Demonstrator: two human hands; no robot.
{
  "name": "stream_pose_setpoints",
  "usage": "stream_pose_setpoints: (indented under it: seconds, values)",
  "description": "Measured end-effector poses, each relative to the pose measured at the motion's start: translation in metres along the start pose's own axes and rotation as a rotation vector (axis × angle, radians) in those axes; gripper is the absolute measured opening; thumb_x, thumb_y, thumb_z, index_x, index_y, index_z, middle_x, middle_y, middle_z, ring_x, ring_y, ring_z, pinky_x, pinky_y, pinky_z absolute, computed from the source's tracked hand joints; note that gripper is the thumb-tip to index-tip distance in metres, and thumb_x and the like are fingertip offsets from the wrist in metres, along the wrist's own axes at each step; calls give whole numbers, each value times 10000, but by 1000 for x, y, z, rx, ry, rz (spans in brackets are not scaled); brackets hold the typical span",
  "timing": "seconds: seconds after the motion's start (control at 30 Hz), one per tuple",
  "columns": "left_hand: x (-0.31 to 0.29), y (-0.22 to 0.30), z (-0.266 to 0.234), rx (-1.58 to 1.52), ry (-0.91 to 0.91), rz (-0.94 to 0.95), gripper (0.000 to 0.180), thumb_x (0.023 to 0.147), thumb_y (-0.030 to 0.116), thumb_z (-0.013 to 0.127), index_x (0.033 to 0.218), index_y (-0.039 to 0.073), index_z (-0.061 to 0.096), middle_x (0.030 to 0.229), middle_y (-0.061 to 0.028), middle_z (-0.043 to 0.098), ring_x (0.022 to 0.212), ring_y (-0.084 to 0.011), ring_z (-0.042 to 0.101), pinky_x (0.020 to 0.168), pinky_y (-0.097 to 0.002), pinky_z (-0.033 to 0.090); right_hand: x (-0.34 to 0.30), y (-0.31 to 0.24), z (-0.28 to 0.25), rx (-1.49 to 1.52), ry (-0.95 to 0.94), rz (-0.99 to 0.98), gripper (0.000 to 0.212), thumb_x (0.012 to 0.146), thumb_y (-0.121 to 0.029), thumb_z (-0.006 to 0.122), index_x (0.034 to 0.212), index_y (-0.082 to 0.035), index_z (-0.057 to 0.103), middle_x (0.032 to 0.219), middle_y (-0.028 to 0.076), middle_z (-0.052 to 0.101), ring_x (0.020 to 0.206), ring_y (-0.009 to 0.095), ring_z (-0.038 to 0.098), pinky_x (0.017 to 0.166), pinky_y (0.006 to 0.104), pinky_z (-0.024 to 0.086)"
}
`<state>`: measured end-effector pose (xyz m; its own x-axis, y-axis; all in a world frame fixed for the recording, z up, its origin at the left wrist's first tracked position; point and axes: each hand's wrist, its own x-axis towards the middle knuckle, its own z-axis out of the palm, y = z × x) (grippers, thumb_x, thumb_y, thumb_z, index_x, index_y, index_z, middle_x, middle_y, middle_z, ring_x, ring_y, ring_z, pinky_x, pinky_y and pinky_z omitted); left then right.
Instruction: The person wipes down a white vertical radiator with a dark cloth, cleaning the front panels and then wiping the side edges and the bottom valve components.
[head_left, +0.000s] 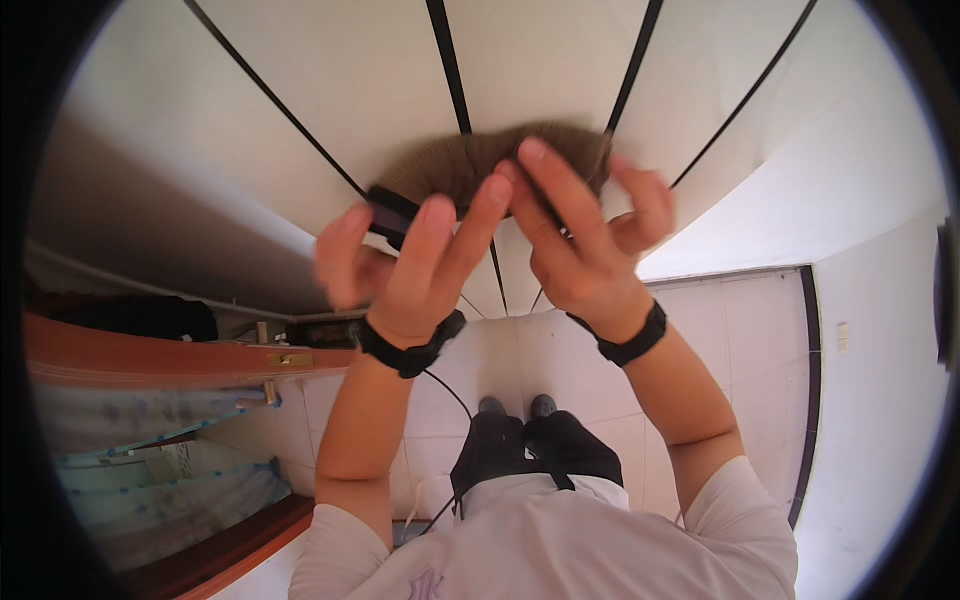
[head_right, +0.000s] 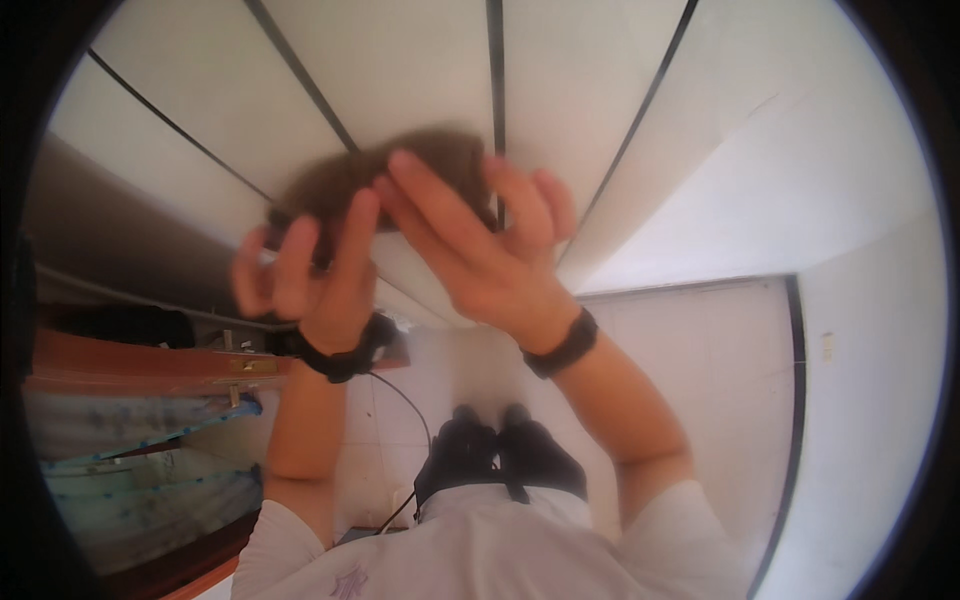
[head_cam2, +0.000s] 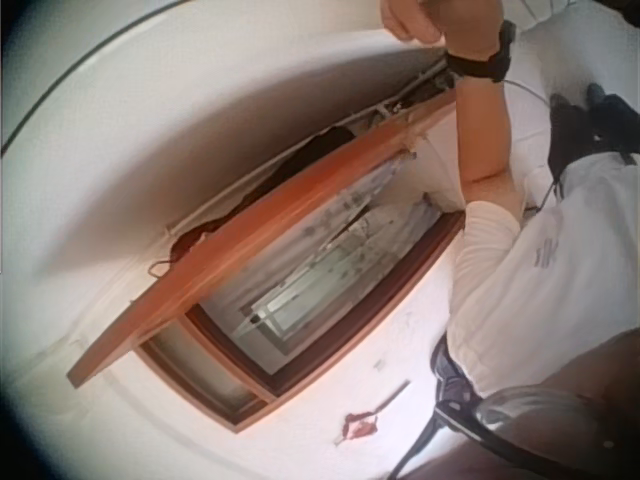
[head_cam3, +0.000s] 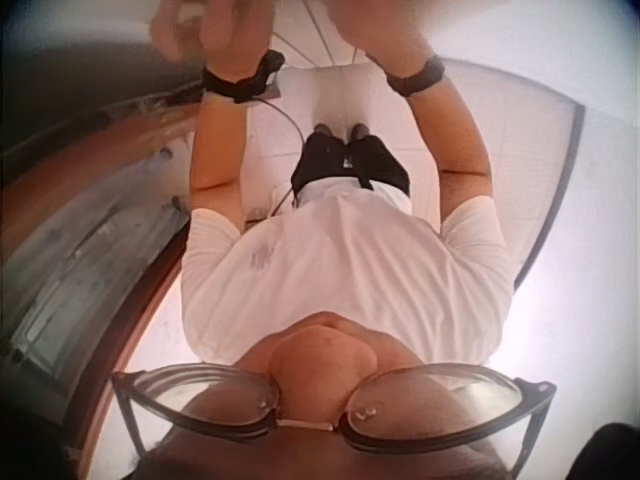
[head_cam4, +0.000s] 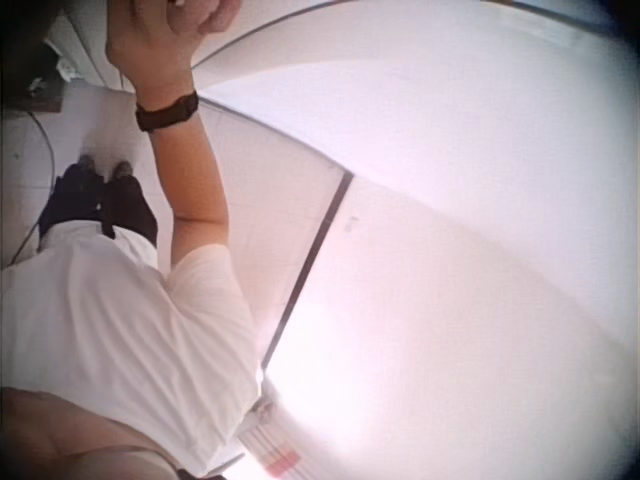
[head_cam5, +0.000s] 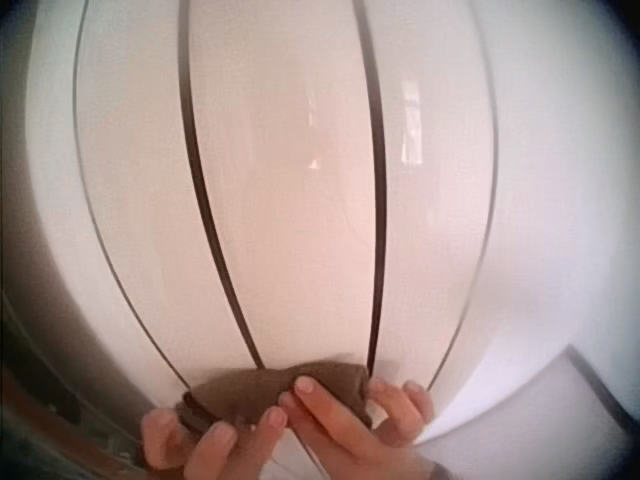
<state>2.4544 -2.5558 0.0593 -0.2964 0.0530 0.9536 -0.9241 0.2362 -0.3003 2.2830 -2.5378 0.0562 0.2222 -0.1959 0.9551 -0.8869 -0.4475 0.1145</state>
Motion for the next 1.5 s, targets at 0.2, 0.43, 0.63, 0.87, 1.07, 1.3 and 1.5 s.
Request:
stream_pose_setpoints:
  seconds: [0.2, 0.43, 0.63, 0.87, 1.07, 1.3, 1.5]
  values:
    - [17, -7, 8, -123, -160, 197, 384, 997, 160, 493, 1327, 66, 665, 1361, -82, 653, 1382, -403, 483, 1209, -472, 265, 0, 30, 9, 138, 63, -106, 361, 866, -44, 599, 1193, -72, 749, 1356, 111, 652, 1369, 440, 482, 1178, 511, 328]
    - [-122, 41, 5, -50, -298, 181, 456, 1023, 278, 439, 1425, 133, 597, 1476, -102, 554, 1402, -458, 433, 1140, -538, 359, -125, 29, 34, 15, 54, -265, 347, 864, -52, 630, 1195, -41, 733, 1363, 132, 638, 1322, 367, 550, 1058, 435, 490]
    - [-344, 107, 12, -44, -272, 113, 433, 924, 159, 612, 1320, 315, 688, 1477, 111, 549, 1381, -300, 499, 1053, -463, 419, -309, 5, 63, 29, -162, -290, 307, 883, -102, 647, 1170, -50, 745, 1350, 105, 652, 1291, 326, 586, 1062, 428, 499]
    - [-171, 62, 26, 65, -255, 40, 653, 842, 13, 585, 1443, 268, 574, 1574, 62, 444, 1458, -294, 391, 1109, -522, 397, -167, 35, 52, -34, 26, -282, 492, 858, -35, 583, 1349, -37, 614, 1494, 127, 522, 1420, 327, 450, 1164, 456, 390]
    - [10, 39, 35, -163, 71, 266, 493, 984, 224, 506, 1438, 35, 525, 1506, -236, 462, 1418, -403, 408, 1186, -532, 293, -18, 87, -13, -217, 292, -403, 359, 950, -14, 560, 1302, 37, 612, 1375, 240, 591, 1361, 381, 501, 1114, 421, 453]
    - [-227, 140, 42, -120, -199, 213, 462, 955, 162, 537, 1412, 175, 607, 1541, -33, 476, 1409, -364, 443, 1107, -495, 403, -263, 69, 33, -113, -136, -274, 431, 870, -31, 582, 1281, 99, 606, 1438, 264, 525, 1386, 466, 452, 1113, 515, 452]
    - [-337, 153, 40, -132, -342, 287, 511, 970, 213, 520, 1480, 235, 530, 1578, 31, 415, 1459, -277, 384, 1154, -440, 315, -354, 31, 51, 26, -264, -107, 448, 894, -182, 686, 1244, 92, 627, 1449, 297, 495, 1345, 499, 482, 1105, 561, 427]
